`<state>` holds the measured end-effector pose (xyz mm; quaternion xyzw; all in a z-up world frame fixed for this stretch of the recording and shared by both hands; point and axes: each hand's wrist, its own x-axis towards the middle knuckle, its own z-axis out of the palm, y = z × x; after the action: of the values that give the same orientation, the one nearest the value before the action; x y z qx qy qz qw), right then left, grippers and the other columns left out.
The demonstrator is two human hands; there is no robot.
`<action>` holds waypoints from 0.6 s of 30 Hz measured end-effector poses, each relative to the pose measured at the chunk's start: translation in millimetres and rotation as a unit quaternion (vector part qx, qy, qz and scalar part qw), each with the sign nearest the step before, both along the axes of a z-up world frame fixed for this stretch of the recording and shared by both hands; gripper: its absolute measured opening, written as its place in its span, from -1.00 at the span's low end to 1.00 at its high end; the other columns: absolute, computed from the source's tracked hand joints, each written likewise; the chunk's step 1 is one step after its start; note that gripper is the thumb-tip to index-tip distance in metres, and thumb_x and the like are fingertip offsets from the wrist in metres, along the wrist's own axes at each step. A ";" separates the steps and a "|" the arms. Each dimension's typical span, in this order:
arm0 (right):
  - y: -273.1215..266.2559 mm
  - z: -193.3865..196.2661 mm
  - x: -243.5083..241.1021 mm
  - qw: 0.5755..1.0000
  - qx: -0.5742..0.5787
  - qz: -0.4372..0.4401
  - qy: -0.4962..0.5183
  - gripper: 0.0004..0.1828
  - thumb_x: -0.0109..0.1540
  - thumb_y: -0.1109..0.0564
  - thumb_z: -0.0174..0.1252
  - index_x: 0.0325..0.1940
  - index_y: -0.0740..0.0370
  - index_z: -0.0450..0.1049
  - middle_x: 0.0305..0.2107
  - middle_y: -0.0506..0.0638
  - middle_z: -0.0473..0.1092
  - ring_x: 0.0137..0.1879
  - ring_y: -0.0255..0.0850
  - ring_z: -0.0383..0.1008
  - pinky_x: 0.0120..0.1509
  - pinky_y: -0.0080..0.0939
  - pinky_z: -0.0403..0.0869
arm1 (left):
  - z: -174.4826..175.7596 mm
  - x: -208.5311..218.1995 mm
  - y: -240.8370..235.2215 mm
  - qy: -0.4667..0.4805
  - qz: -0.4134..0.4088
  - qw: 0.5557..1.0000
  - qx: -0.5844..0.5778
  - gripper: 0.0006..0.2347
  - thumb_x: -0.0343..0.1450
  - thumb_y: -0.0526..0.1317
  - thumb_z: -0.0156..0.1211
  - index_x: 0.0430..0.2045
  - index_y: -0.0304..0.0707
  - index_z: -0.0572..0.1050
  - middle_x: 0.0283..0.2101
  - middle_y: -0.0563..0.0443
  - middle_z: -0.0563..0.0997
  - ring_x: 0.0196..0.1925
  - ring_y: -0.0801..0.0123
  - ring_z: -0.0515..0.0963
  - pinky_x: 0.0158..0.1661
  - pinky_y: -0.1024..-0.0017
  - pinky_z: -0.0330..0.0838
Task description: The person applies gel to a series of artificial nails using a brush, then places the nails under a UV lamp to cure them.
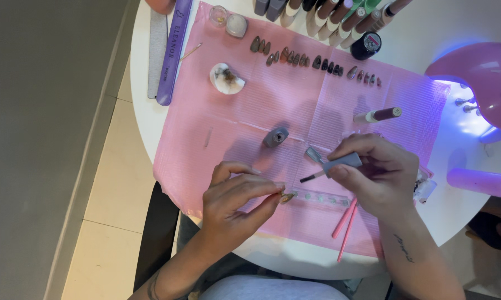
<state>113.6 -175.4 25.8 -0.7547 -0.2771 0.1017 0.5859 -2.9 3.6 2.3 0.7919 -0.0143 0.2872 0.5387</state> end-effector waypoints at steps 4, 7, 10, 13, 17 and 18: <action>14.8 6.6 10.4 0.992 -0.067 -0.017 -0.106 -0.87 0.13 0.25 0.26 -0.32 0.34 0.45 -0.57 -0.02 0.37 -0.58 -0.43 0.14 -0.49 -0.47 0.09 | -2.7 -0.8 1.0 0.001 0.012 1.000 0.003 -0.88 0.25 -0.39 0.34 -0.44 -0.24 0.54 -0.39 0.11 0.64 -0.35 0.41 0.54 -0.15 0.47 0.34; 27.7 9.0 18.6 0.972 -0.085 0.033 -0.218 -0.90 0.16 0.24 0.26 -0.35 0.31 0.46 -0.58 -0.04 0.36 -0.52 -0.36 0.21 -0.41 -0.40 0.20 | -2.7 -0.6 1.4 -0.003 0.022 1.000 0.005 -0.88 0.25 -0.40 0.34 -0.44 -0.23 0.53 -0.39 0.12 0.64 -0.35 0.41 0.53 -0.15 0.47 0.35; 35.5 4.9 25.0 0.955 -0.086 0.082 -0.271 -0.87 0.17 0.20 0.24 -0.32 0.33 0.45 -0.57 -0.01 0.36 -0.53 -0.32 0.24 -0.41 -0.38 0.26 | -3.5 -1.5 3.2 -0.006 0.025 1.000 0.008 -0.88 0.25 -0.40 0.34 -0.44 -0.23 0.53 -0.40 0.12 0.64 -0.35 0.40 0.52 -0.15 0.46 0.34; 40.1 2.4 27.0 0.942 -0.084 0.110 -0.307 -0.85 0.19 0.20 0.23 -0.30 0.35 0.43 -0.56 0.01 0.35 -0.53 -0.29 0.24 -0.43 -0.35 0.26 | -5.2 -2.5 3.8 -0.004 0.029 1.000 0.010 -0.88 0.26 -0.37 0.34 -0.43 -0.21 0.53 -0.38 0.13 0.64 -0.33 0.40 0.52 -0.12 0.46 0.34; 43.2 -1.4 28.5 0.919 -0.117 0.127 -0.353 -0.82 0.21 0.16 0.23 -0.32 0.33 0.40 -0.61 -0.02 0.28 -0.55 -0.29 0.21 -0.54 -0.33 0.13 | -4.1 -2.1 4.5 -0.019 0.035 0.999 0.018 -0.87 0.25 -0.38 0.35 -0.43 -0.21 0.53 -0.37 0.14 0.64 -0.35 0.45 0.57 -0.12 0.46 0.35; 44.8 -2.6 27.2 0.920 -0.117 0.127 -0.353 -0.82 0.21 0.16 0.23 -0.32 0.33 0.40 -0.61 -0.02 0.28 -0.55 -0.29 0.21 -0.54 -0.33 0.13 | -3.7 -2.7 4.6 -0.019 0.034 0.999 0.018 -0.87 0.25 -0.38 0.35 -0.43 -0.21 0.53 -0.37 0.14 0.64 -0.35 0.45 0.57 -0.12 0.46 0.35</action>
<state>140.8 -130.6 23.3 -0.7636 -0.5452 -0.0661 0.3395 -5.6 8.2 -1.4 0.7957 -0.0026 0.3204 0.5140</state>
